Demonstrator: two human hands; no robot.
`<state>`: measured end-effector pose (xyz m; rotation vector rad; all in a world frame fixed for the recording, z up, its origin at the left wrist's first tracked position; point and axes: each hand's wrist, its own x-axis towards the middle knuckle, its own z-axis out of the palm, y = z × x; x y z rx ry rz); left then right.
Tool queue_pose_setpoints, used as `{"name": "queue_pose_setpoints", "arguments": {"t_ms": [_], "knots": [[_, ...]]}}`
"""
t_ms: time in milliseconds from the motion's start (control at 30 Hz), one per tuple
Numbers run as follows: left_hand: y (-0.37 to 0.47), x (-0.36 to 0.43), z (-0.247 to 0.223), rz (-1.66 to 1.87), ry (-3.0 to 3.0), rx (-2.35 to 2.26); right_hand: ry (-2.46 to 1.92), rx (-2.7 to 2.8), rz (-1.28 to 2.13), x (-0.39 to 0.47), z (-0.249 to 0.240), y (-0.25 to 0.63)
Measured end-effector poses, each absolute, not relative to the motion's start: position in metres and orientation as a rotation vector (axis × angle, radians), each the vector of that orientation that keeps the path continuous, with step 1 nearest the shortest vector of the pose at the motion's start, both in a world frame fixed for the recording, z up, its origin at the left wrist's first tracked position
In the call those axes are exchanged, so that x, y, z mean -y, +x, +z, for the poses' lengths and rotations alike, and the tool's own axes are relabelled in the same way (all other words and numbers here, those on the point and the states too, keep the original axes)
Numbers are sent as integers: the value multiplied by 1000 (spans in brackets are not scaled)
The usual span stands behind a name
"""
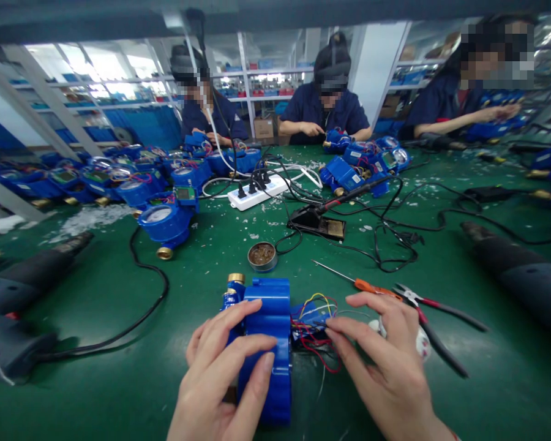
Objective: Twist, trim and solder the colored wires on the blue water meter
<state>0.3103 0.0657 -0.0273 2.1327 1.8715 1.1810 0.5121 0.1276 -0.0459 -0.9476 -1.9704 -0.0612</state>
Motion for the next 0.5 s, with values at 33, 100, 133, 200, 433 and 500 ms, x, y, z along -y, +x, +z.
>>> {"name": "queue_pose_setpoints", "arguments": {"t_ms": [33,100,133,200,433,500], "knots": [[312,-67,-27,1201,2124,-1866,-937,1987,-79,-128,-45,511],[316,-70,-26,1211,2142,-1850,-920,2023,-99,-129,-44,508],[317,-72,-24,1211,2162,-1848,-913,2035,-100,-129,-44,507],[320,-77,-21,1188,2208,-1855,-915,2053,-76,-130,-43,502],[330,-103,-6,844,2359,-1840,-867,2054,-49,-135,-45,494],[335,-109,-3,816,2337,-1876,-859,2040,-58,-137,-46,497]]}}
